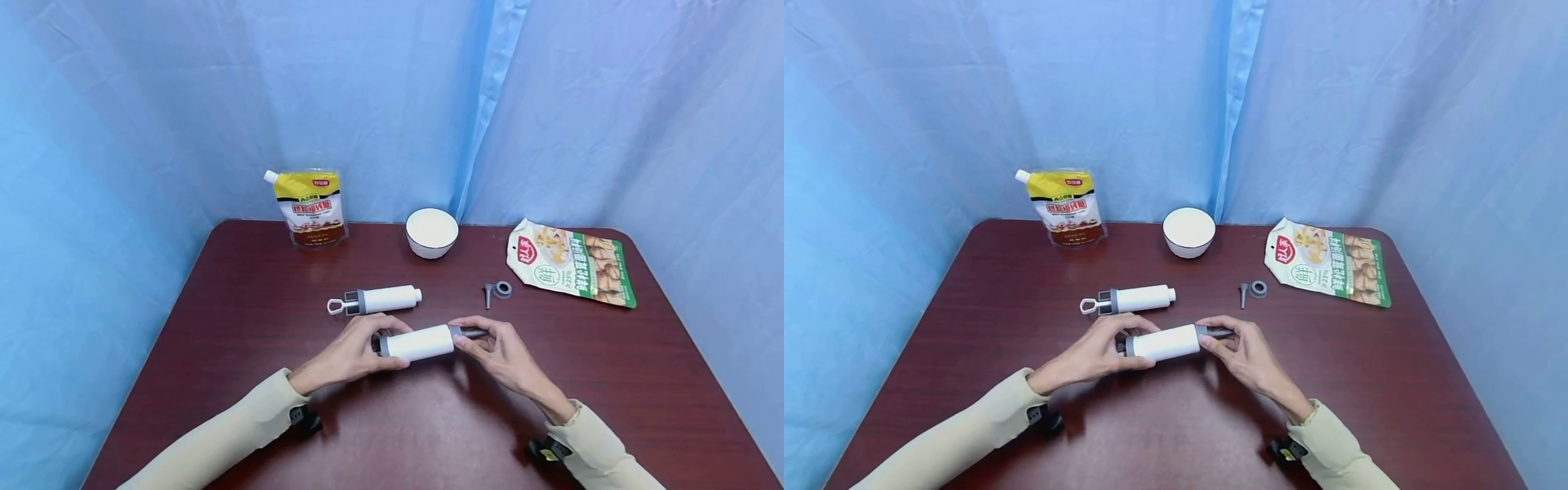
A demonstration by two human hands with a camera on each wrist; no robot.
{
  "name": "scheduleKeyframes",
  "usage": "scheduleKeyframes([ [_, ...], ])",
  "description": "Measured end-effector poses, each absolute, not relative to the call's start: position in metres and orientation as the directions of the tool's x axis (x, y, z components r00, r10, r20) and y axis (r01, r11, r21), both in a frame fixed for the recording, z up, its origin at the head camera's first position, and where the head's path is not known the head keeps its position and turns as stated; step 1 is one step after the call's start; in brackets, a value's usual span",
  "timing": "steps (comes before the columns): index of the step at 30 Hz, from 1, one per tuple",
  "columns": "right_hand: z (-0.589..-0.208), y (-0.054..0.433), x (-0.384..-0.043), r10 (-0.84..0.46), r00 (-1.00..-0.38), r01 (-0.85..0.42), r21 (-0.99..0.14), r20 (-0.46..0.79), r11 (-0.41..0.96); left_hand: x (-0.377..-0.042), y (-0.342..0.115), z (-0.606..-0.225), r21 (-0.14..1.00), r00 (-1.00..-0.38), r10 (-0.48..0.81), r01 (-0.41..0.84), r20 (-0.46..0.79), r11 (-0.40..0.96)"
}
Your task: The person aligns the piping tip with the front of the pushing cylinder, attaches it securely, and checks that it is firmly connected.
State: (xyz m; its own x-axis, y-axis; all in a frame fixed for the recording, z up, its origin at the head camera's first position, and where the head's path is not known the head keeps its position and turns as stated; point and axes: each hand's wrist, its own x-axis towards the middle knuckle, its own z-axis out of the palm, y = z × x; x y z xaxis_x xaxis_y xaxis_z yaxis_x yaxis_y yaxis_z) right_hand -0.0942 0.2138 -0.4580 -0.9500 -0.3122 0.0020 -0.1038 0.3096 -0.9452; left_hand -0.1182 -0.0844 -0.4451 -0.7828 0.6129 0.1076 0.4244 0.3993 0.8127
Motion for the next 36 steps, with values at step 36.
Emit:
scheduleKeyframes([
  [36, -0.461, 0.206, -0.096, -0.23, -0.973, -0.061, -0.96, -0.004, 0.273, -0.116, -0.082, -0.445, 0.626, -0.754, 0.579, 0.621, 0.311, 0.472],
])
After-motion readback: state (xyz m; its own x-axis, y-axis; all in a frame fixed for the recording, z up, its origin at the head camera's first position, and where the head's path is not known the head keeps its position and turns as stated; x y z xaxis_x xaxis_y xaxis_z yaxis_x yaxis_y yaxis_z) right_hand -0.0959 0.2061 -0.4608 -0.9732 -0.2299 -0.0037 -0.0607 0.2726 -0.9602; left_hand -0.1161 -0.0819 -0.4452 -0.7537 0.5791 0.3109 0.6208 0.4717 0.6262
